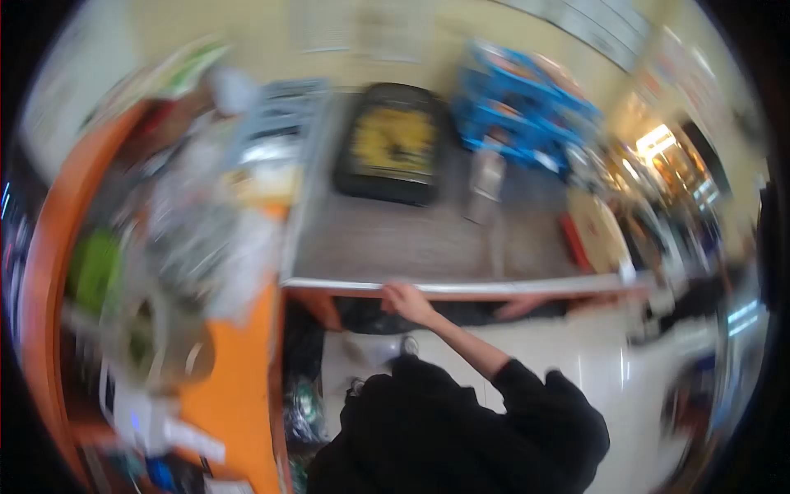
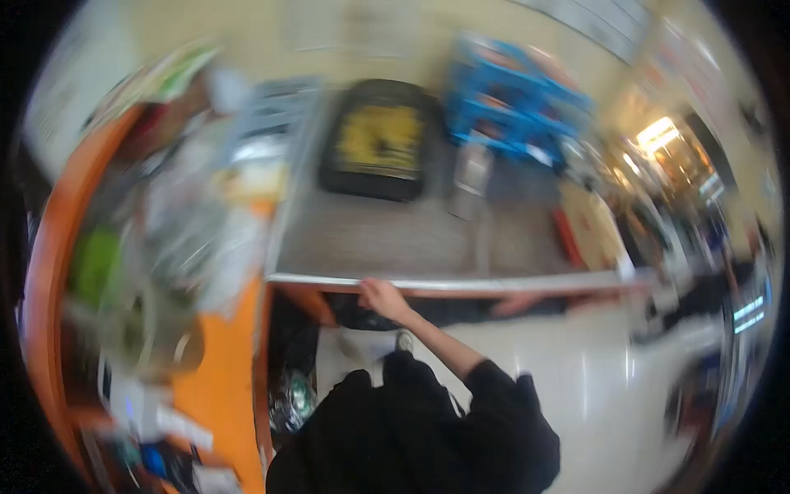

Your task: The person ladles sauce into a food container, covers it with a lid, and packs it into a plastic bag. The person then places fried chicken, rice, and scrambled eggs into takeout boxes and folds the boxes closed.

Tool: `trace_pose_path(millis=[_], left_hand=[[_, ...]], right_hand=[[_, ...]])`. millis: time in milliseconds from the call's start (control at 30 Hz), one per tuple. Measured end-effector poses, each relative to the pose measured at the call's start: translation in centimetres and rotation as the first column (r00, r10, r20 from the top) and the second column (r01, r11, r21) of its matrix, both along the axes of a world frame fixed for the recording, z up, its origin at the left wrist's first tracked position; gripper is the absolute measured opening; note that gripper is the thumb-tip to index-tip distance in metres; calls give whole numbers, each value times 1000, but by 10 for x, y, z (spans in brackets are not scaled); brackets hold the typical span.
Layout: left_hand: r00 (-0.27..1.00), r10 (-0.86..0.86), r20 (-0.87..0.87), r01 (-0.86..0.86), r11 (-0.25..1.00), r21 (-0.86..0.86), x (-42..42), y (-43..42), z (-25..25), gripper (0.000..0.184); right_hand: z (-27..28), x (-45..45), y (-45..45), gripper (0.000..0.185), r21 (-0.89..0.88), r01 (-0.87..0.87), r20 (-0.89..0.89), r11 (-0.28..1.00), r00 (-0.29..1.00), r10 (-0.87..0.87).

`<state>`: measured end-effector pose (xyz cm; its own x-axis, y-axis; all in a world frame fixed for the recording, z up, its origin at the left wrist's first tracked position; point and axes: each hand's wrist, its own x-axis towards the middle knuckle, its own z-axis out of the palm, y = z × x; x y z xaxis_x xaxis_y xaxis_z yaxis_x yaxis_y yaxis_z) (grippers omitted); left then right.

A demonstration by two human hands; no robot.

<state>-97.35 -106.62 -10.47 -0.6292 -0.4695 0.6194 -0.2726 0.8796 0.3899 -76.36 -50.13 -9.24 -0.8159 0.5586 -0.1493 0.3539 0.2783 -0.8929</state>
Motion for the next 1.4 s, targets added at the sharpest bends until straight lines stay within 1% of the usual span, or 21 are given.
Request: trace_pose_path(millis=[67, 167, 300, 333, 433, 500, 567, 633, 700, 767, 800, 833, 900, 1000, 1067, 1100, 1133, 1167, 1267, 1333, 1400], left_hand=[[979, -128, -159, 125, 992, -31, -32, 64, 18, 25], [882, -346, -320, 350, 936, -48, -39, 168, 47, 31], [656, -520, -546, 624, 781, 5, -11, 326, 75, 46], [585, -568, -580, 709, 705, 24, 10, 368, 78, 49], [364, -693, -623, 917, 385, 108, 94, 489, 84, 59], [193, -794, -576, 977, 104, 185, 172, 564, 85, 65], [-60, -884, -463, 932, -216, 291, 270, 637, 85, 67], [-338, -855, -393, 803, -480, 353, 357, 688, 76, 70], [-534, -736, -416, 616, -676, 404, 427, 725, 75, 69], [-656, -635, -408, 553, -773, 312, 465, 755, 88, 69], [-706, -584, -400, 520, -811, 266, 480, 768, 94, 68], [-699, -580, -417, 516, -814, 266, 489, 780, 99, 66], [-692, -569, -445, 511, -821, 255, 497, 804, 113, 61], [-585, -576, -571, 297, -807, 510, 513, 829, 132, 41], [-648, -554, -523, 89, -737, 670, 522, 839, 147, 27], [-677, -534, -506, -17, -676, 737, 525, 842, 155, 21], [-693, -511, -508, -131, -604, 786, 534, 846, 165, 13], [-729, -453, -512, -274, -493, 826, 541, 849, 176, 13], [-817, -167, -552, -550, -66, 833, 560, 863, 178, 24], [-778, -123, -616, -626, 84, 775, 579, 866, 180, 34], [-720, -247, -649, -690, 155, 707, 590, 870, 187, 38]], right_hand=[[10, 38, 1, 25, 7, 156, -79, 988, 985, -155], [-9, 109, 13, 30, 291, 401, -223, 869, 911, -346], [-20, 183, 43, 26, 377, 660, -332, 649, 751, -571], [-27, 208, 49, 22, 262, 725, -264, 637, 689, -675], [-41, 290, 76, 19, -96, 915, -226, 392, 363, -904], [-84, 374, 116, 16, -70, 991, -303, 115, 89, -949], [-50, 459, 162, 18, 62, 964, -412, -260, -213, -886], [-33, 556, 231, 17, 217, 846, -542, -487, -310, -781], [-11, 630, 296, 32, 244, 866, -494, -436, -276, -825], [-26, 689, 363, 54, 543, 769, -174, -338, -292, -941], [-13, 698, 381, 69, 537, 836, 111, -112, -201, -973], [-6, 703, 399, 65, 489, 871, 254, 55, -82, -964], [28, 696, 415, 48, 433, 849, 370, 302, 138, -919], [45, 697, 431, 30, 451, 807, 195, 380, 326, -925], [72, 690, 432, 26, 590, 721, 105, 363, 377, -920], [90, 683, 428, 25, 654, 672, 65, 347, 407, -911], [114, 676, 427, 24, 661, 652, 102, 372, 413, -905], [142, 666, 422, 24, 626, 673, 117, 395, 420, -900], [219, 632, 403, 25, 525, 732, 88, 435, 462, -882], [234, 618, 389, 25, 507, 731, -51, 457, 555, -830], [248, 591, 364, 25, 407, 747, -138, 525, 619, -773]])
